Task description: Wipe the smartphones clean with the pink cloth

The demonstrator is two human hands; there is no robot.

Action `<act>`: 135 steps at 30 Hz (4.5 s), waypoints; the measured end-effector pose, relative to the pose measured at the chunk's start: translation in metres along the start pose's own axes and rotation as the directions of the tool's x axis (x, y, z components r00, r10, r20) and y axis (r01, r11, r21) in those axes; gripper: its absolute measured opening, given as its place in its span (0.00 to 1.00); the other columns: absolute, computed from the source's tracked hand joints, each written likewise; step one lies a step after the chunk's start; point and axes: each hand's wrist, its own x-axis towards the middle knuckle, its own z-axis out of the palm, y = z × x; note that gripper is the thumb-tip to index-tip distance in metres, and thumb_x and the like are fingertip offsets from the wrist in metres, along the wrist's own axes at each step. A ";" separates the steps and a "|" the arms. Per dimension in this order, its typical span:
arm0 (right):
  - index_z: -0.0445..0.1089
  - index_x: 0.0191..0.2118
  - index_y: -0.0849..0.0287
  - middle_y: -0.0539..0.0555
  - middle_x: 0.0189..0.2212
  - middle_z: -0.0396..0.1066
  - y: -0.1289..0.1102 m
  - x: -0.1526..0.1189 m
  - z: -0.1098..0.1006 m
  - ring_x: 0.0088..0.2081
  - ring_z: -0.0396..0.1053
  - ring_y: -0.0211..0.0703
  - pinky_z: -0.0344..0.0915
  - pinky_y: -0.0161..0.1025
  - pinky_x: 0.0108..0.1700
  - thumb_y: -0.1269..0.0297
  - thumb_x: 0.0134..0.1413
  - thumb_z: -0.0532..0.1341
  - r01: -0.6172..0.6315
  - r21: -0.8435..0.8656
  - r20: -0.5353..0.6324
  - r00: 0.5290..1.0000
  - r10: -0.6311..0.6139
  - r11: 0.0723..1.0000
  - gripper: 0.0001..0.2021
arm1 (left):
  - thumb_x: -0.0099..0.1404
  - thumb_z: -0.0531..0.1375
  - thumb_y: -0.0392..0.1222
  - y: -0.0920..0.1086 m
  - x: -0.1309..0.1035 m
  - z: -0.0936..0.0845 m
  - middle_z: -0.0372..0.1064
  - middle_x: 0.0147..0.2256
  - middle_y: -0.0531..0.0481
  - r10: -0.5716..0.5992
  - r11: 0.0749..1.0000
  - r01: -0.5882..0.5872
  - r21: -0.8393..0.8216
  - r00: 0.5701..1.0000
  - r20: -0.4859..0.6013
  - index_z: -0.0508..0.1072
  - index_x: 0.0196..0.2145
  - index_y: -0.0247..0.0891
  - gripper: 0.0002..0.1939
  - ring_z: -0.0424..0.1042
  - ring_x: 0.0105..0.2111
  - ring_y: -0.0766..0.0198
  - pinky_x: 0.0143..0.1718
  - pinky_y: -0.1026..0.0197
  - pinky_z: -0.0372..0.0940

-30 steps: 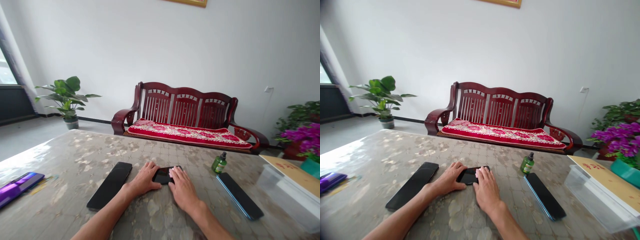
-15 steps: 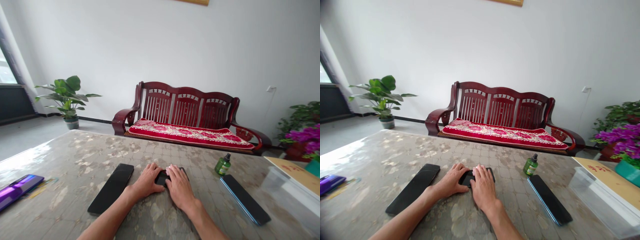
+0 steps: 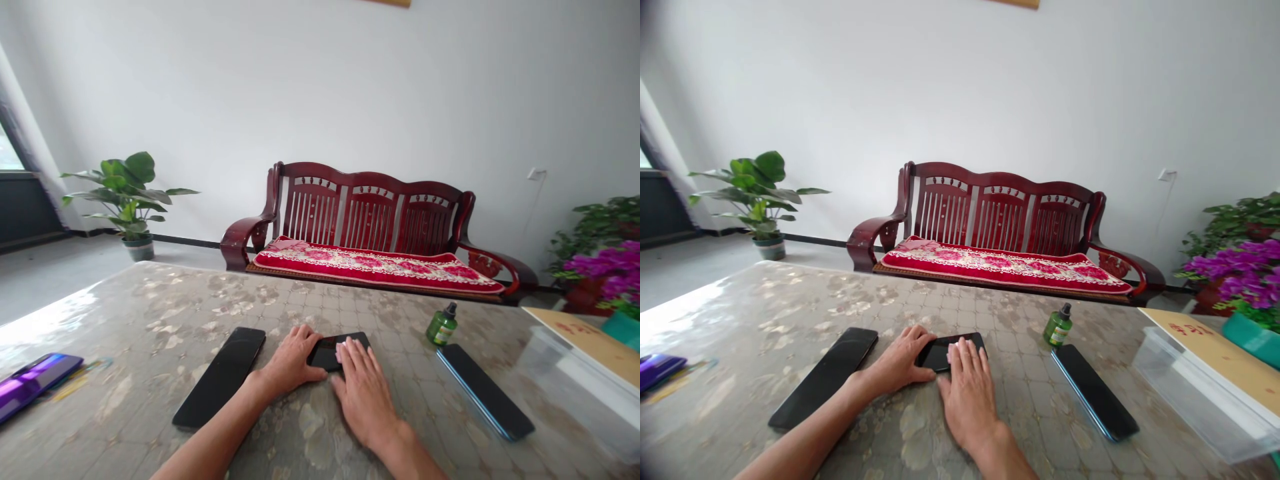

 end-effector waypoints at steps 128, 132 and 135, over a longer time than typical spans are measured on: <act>0.49 0.68 0.61 0.58 0.68 0.46 0.020 0.010 0.013 0.68 0.44 0.52 0.45 0.51 0.68 0.56 0.64 0.54 0.196 -0.088 0.001 0.981 -0.196 0.977 0.31 | 0.51 0.68 0.50 0.003 -0.003 0.003 0.65 0.48 0.42 -0.111 0.993 0.112 0.043 0.994 -0.022 0.70 0.48 0.38 0.28 0.64 0.48 0.48 0.51 0.51 0.61; 0.53 0.67 0.64 0.62 0.67 0.50 0.031 0.018 0.015 0.67 0.48 0.56 0.48 0.54 0.66 0.57 0.63 0.54 0.028 -0.115 -0.037 0.999 -0.032 0.993 0.30 | 0.51 0.69 0.51 0.004 -0.003 0.003 0.65 0.48 0.44 -0.120 0.992 0.120 0.041 0.993 -0.015 0.69 0.48 0.40 0.29 0.64 0.48 0.49 0.51 0.52 0.61; 0.54 0.67 0.63 0.61 0.67 0.51 0.027 0.016 0.019 0.67 0.47 0.55 0.47 0.53 0.67 0.55 0.63 0.55 0.062 -0.097 -0.088 0.994 -0.071 0.993 0.30 | 0.50 0.69 0.50 0.003 -0.003 0.003 0.65 0.47 0.44 -0.119 0.992 0.120 0.035 0.993 -0.010 0.69 0.48 0.39 0.29 0.64 0.48 0.49 0.51 0.53 0.61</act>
